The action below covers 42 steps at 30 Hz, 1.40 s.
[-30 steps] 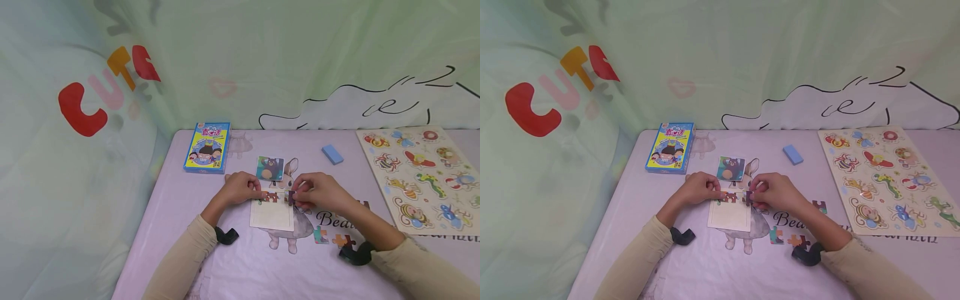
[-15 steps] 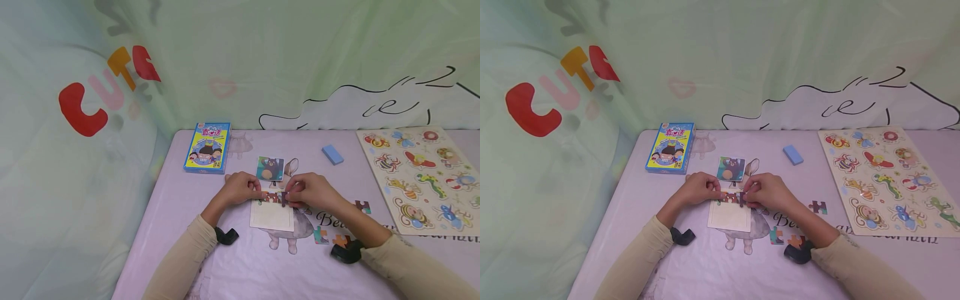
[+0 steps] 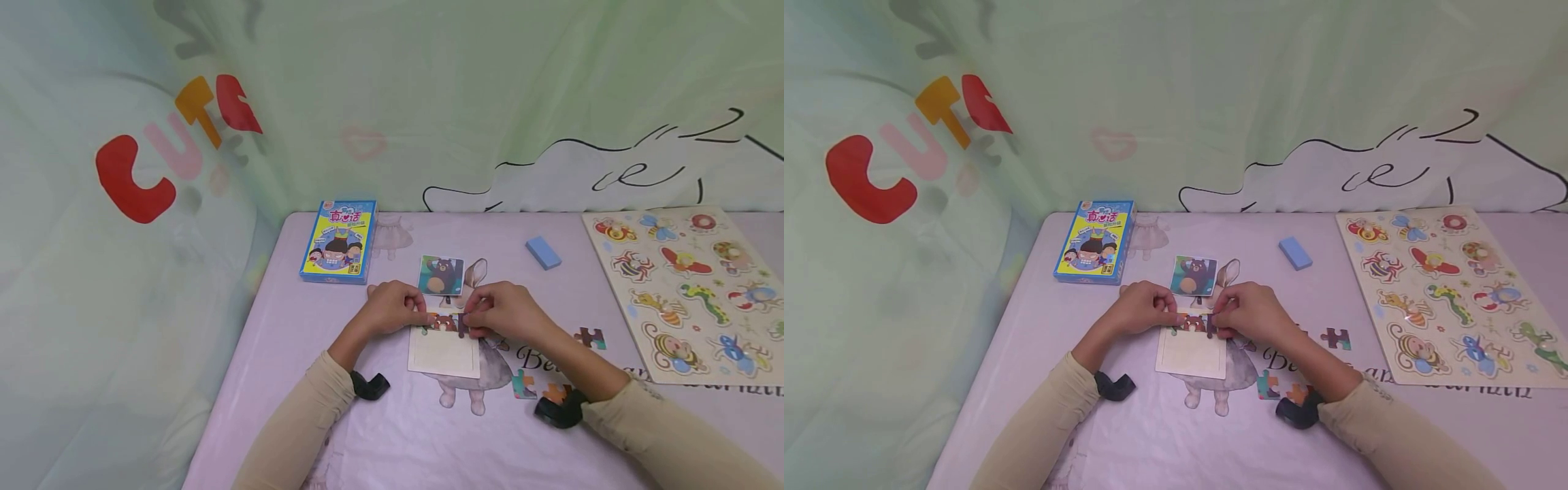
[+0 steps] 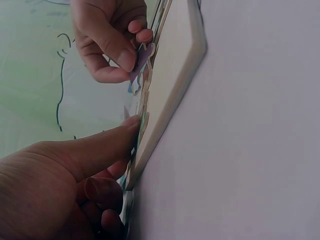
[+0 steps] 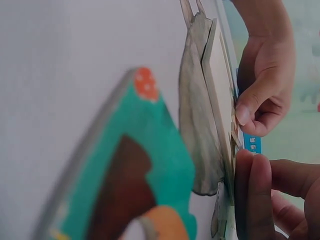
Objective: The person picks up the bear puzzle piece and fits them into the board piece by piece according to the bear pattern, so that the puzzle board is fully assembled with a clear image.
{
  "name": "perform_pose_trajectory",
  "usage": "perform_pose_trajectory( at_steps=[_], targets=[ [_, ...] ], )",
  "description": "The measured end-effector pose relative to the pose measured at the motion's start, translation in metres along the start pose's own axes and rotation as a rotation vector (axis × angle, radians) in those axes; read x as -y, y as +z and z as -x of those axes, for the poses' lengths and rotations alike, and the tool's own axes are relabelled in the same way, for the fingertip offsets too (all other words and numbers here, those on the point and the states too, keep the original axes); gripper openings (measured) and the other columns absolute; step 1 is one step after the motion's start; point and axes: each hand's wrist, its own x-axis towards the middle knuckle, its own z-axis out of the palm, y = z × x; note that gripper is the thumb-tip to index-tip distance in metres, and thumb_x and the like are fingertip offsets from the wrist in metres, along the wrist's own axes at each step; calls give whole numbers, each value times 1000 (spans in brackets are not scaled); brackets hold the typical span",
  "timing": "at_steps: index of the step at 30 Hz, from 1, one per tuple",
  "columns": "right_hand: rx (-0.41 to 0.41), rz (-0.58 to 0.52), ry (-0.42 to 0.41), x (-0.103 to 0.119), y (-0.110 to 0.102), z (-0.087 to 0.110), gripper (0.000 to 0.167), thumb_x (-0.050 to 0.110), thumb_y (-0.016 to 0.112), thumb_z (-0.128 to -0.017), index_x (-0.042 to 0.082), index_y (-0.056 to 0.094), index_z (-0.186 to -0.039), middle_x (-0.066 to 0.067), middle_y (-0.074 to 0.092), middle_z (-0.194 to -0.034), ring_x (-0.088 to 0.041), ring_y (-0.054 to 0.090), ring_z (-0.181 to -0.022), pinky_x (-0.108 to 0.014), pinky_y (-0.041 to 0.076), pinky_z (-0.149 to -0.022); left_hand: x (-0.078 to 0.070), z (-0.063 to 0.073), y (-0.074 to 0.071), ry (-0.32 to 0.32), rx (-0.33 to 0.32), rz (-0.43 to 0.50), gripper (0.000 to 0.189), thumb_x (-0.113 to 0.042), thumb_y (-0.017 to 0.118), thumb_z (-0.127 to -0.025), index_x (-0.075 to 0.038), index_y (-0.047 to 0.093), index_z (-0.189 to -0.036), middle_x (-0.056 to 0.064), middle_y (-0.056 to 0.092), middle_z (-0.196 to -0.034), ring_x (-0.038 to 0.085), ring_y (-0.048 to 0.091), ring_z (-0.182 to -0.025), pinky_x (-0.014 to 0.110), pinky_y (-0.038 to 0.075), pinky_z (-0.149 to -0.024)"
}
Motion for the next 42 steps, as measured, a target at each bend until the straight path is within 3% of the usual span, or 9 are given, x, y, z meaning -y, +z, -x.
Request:
perform_pose_trajectory(
  at_steps=[11,21,33,38,42],
  targets=[
    [-29,6,26,2,4,-2,10,14,77,-87,5,71,-86,-1,72,-68,-13,71,-60,-25,50,-58,0,0,0,-9,5,2,23,-39,84,-84,-23,70,-75,-8,51,-57,11,53,-69,41,24,-81],
    [-58,112,17,4,3,-3,16,18,79,-85,9,69,-78,1,68,-58,-11,68,-55,-29,45,-56,-3,1,-1,-12,9,-2,22,-39,84,-84,-23,71,-76,-7,52,-59,12,53,-71,41,24,-81],
    [-16,157,15,3,-4,-1,16,20,77,-89,9,69,-82,-1,65,-60,-13,64,-55,-28,43,-54,-4,0,1,-25,13,8,22,-38,84,-85,-22,71,-76,-7,51,-59,12,53,-71,43,25,-83],
    [35,163,16,3,-7,2,12,15,78,-88,7,69,-87,1,66,-65,-10,64,-55,-28,47,-57,-14,2,2,-40,-9,-53,20,-36,83,-85,-23,70,-78,-6,53,-61,12,53,-70,43,27,-82],
    [37,190,4,4,-6,3,14,18,80,-86,9,69,-88,3,66,-65,-9,61,-53,-29,47,-58,-26,5,3,-1,-25,-92,16,-28,81,-88,-20,69,-80,-5,56,-64,10,52,-67,30,37,-73]
  ],
)
